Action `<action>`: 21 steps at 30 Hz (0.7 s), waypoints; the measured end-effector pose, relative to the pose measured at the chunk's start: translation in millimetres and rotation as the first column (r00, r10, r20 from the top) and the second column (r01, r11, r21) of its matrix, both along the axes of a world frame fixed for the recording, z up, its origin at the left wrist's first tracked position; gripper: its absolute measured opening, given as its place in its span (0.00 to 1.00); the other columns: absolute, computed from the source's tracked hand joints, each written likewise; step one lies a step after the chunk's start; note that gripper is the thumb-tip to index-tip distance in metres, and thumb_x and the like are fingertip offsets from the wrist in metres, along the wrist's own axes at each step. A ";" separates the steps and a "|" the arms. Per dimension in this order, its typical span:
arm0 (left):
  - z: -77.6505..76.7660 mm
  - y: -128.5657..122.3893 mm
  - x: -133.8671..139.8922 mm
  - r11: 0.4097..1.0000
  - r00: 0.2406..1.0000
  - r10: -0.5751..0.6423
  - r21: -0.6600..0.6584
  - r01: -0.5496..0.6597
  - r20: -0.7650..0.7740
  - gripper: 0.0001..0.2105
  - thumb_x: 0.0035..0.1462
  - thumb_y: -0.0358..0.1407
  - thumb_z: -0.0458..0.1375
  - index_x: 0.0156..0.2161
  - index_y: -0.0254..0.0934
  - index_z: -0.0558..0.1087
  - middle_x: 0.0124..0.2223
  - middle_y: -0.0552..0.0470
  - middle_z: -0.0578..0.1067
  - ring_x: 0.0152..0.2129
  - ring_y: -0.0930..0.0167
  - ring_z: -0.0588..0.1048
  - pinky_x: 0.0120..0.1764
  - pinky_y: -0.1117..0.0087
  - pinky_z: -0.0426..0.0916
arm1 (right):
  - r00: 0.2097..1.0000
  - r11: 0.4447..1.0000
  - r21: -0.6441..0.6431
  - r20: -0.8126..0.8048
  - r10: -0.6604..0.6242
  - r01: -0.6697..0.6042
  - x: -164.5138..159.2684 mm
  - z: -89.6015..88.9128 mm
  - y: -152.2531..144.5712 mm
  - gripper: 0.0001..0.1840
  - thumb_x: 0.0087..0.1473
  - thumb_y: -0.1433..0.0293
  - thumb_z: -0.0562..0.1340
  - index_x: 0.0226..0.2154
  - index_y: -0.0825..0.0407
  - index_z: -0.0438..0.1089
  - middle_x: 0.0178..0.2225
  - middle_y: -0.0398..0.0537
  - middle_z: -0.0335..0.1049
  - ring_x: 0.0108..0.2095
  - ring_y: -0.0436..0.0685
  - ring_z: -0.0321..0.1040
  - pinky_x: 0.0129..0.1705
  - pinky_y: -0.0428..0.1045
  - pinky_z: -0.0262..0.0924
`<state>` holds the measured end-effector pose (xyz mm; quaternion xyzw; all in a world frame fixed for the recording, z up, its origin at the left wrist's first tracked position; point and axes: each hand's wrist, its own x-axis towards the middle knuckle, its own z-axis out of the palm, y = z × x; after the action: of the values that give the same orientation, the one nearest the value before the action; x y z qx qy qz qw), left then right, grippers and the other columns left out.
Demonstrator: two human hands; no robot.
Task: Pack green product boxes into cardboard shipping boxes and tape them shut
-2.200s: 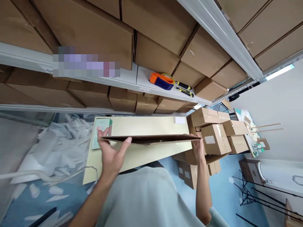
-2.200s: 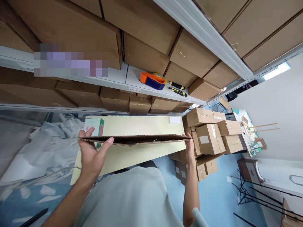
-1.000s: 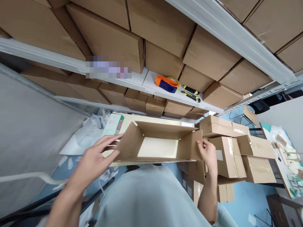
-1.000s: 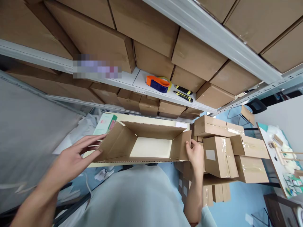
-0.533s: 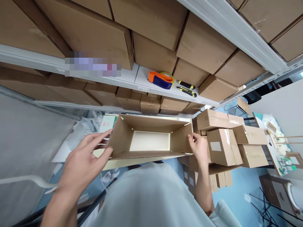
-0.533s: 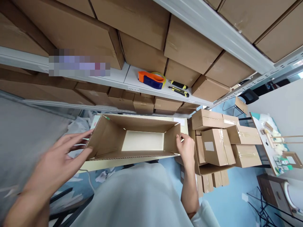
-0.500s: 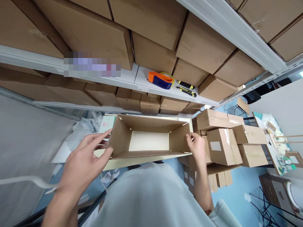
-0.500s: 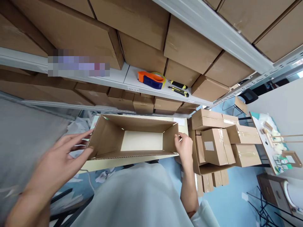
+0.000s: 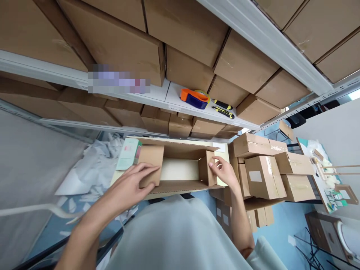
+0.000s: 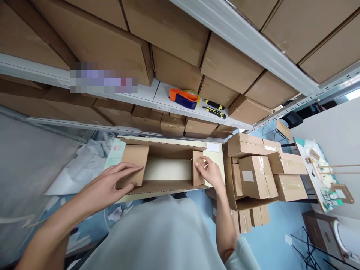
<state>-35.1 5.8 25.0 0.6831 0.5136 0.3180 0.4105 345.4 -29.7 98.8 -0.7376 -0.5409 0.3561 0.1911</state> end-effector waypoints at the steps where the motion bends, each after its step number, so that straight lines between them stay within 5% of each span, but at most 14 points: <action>1: -4.4 1.5 -2.0 1.000 1.000 -0.014 -0.018 0.014 0.018 0.20 0.45 0.44 0.71 0.47 0.52 0.88 0.45 0.46 0.85 0.44 0.51 0.80 0.53 0.57 0.75 | 0.999 1.000 0.000 0.033 0.004 -0.004 5.2 -1.0 0.1 0.27 0.63 0.47 0.67 0.57 0.46 0.76 0.35 0.43 0.81 0.33 0.57 0.79 0.41 0.52 0.70; 6: -11.9 1.0 -5.4 0.999 0.997 -0.019 0.034 0.021 -0.076 0.21 0.50 0.47 0.66 0.50 0.50 0.87 0.52 0.46 0.85 0.53 0.50 0.80 0.62 0.53 0.72 | 0.997 0.997 -0.054 -0.057 0.046 -0.049 27.9 -13.7 4.1 0.29 0.60 0.49 0.70 0.57 0.46 0.74 0.38 0.42 0.79 0.34 0.56 0.78 0.41 0.52 0.72; 10: -3.8 -4.0 -6.4 0.996 0.953 0.089 0.051 -0.077 -0.291 0.35 0.55 0.53 0.60 0.66 0.43 0.77 0.71 0.40 0.73 0.68 0.47 0.71 0.68 0.51 0.69 | 0.969 0.992 -0.125 -0.247 -0.024 -0.007 34.9 -31.1 8.8 0.37 0.55 0.46 0.74 0.59 0.48 0.69 0.35 0.38 0.74 0.26 0.52 0.74 0.32 0.50 0.71; 13: 1.9 -6.3 -9.7 1.000 0.921 0.000 -0.013 -0.005 -0.390 0.40 0.57 0.55 0.57 0.72 0.39 0.71 0.77 0.40 0.66 0.72 0.49 0.68 0.70 0.53 0.68 | 0.967 0.992 -0.123 -0.248 -0.050 0.019 34.9 -45.5 8.9 0.39 0.54 0.46 0.75 0.58 0.48 0.68 0.32 0.35 0.69 0.23 0.50 0.70 0.27 0.47 0.65; 17: 0.4 -5.9 -16.0 0.990 0.906 -0.137 -0.070 0.119 -0.400 0.38 0.59 0.56 0.57 0.71 0.44 0.73 0.79 0.45 0.63 0.74 0.51 0.65 0.71 0.51 0.67 | 0.986 0.991 -0.108 -0.134 -0.095 0.081 31.6 -58.6 7.4 0.40 0.55 0.46 0.74 0.60 0.49 0.66 0.31 0.32 0.65 0.21 0.49 0.67 0.23 0.46 0.59; 21: -6.7 -0.9 -18.1 0.982 0.900 -0.186 -0.076 0.170 -0.395 0.32 0.61 0.63 0.57 0.58 0.45 0.85 0.81 0.46 0.60 0.76 0.46 0.62 0.70 0.46 0.67 | 0.994 0.988 -0.129 -0.058 -0.088 0.080 28.4 -61.3 10.2 0.40 0.57 0.50 0.73 0.64 0.50 0.64 0.30 0.32 0.65 0.22 0.50 0.67 0.23 0.45 0.60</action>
<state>-53.2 5.0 18.3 0.7694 0.5281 0.1227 0.3377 373.8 -19.6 37.5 -0.7588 -0.4793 0.4044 0.1760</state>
